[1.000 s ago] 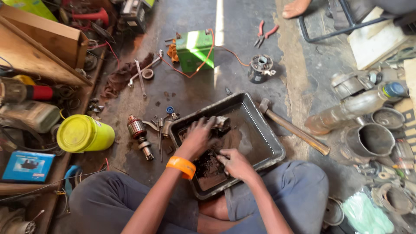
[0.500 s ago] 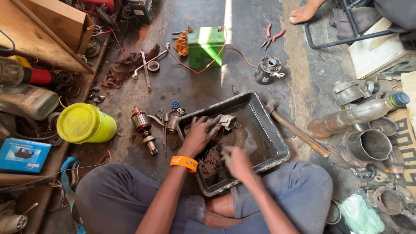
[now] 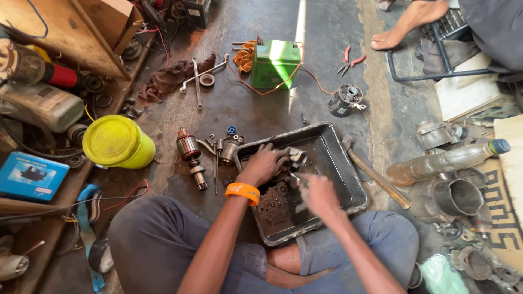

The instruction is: The person scrubs a cylindrical mechanical part with a brush inside a tray of dark liquid. The person rotates the part to clean different sides and repeatedly dips the brush into the liquid.

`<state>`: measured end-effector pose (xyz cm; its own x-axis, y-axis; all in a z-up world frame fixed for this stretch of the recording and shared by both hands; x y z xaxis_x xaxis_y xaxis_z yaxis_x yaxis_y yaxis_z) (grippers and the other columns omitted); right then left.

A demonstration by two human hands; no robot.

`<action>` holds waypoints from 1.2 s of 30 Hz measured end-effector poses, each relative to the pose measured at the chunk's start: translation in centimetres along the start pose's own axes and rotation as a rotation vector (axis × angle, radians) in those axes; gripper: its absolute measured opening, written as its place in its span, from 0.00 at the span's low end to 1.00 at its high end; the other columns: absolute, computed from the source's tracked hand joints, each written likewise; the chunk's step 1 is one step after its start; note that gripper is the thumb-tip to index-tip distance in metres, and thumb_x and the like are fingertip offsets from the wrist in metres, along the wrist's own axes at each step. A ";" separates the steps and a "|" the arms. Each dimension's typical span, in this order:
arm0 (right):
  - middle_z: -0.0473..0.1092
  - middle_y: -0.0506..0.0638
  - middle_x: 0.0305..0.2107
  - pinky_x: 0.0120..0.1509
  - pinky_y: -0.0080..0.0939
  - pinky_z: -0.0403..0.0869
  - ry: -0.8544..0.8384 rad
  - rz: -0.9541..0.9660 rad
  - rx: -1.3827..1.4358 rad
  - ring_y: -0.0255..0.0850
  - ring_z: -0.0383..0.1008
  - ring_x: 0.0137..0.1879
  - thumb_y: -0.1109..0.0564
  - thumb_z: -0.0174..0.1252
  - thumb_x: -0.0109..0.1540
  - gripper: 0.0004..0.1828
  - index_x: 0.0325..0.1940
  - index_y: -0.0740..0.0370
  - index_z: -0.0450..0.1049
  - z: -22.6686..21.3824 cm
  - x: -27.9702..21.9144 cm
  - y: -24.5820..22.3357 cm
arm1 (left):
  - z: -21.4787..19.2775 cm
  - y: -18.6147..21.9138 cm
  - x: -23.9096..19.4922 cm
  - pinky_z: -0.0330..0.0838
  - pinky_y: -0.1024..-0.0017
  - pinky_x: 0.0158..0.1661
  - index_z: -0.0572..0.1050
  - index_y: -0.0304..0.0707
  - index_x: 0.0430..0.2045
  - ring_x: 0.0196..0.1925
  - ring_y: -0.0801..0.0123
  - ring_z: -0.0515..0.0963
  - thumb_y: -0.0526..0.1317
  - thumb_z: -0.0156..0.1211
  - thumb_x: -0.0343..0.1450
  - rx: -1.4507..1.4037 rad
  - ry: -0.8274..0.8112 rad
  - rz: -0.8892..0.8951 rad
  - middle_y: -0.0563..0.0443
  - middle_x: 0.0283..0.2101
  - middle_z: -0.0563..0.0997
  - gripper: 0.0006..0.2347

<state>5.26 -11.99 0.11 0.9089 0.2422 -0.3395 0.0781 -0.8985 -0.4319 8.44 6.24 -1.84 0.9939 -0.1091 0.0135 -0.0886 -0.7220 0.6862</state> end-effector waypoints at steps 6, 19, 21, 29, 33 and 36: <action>0.77 0.68 0.32 0.43 0.52 0.77 0.323 -0.412 0.204 0.60 0.79 0.42 0.64 0.59 0.63 0.11 0.47 0.70 0.80 0.2 -2.9 -4.1 | -0.9 0.2 1.0 0.66 0.47 0.58 0.76 0.59 0.56 0.66 0.39 0.66 0.49 0.54 0.73 -0.002 -0.037 -0.006 0.36 0.62 0.72 0.17; 0.76 0.67 0.30 0.45 0.58 0.78 0.195 -0.370 -0.185 0.62 0.81 0.39 0.59 0.53 0.62 0.13 0.45 0.64 0.81 0.0 -1.3 -4.2 | -1.7 -0.1 0.7 0.73 0.47 0.53 0.79 0.57 0.53 0.56 0.43 0.77 0.47 0.53 0.73 0.014 -0.070 -0.079 0.39 0.56 0.78 0.15; 0.77 0.65 0.30 0.43 0.52 0.83 0.060 -0.153 -0.222 0.57 0.85 0.39 0.58 0.53 0.63 0.12 0.43 0.67 0.80 0.6 -0.9 -2.5 | -1.3 0.1 0.4 0.73 0.47 0.53 0.79 0.57 0.53 0.55 0.43 0.78 0.47 0.53 0.73 0.002 -0.069 -0.082 0.38 0.55 0.78 0.15; 0.76 0.67 0.30 0.39 0.56 0.79 -0.012 -0.056 -0.200 0.59 0.82 0.32 0.59 0.44 0.69 0.19 0.61 0.60 0.73 -1.5 -0.9 -3.5 | -1.5 0.1 0.5 0.71 0.47 0.55 0.79 0.56 0.52 0.57 0.44 0.77 0.48 0.52 0.74 0.026 -0.010 -0.112 0.36 0.53 0.78 0.15; 0.76 0.71 0.28 0.32 0.54 0.74 0.221 -0.492 -0.264 0.59 0.78 0.29 0.64 0.49 0.64 0.22 0.60 0.64 0.77 -2.3 -1.9 -6.7 | -1.4 -0.1 0.8 0.70 0.46 0.54 0.79 0.55 0.52 0.56 0.44 0.76 0.48 0.52 0.74 0.012 -0.014 -0.116 0.36 0.52 0.78 0.15; 0.76 0.64 0.29 0.26 0.41 0.74 0.052 -0.076 -0.180 0.44 0.77 0.23 0.60 0.44 0.70 0.18 0.62 0.63 0.73 -1.3 -0.8 -3.8 | -1.5 -0.1 0.9 0.70 0.46 0.53 0.80 0.54 0.51 0.55 0.43 0.76 0.48 0.52 0.73 -0.008 0.000 -0.122 0.35 0.51 0.78 0.15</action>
<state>4.79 -9.21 3.08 0.9170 0.2971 -0.2662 0.2154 -0.9305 -0.2964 9.44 7.23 -0.79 0.9973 -0.0210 -0.0706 0.0335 -0.7243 0.6887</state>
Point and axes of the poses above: each hand's wrist, its own x-axis towards the middle knuckle, its own z-axis out of the palm, y = z × x, the point moved 6 cm from there along x, towards the middle knuckle
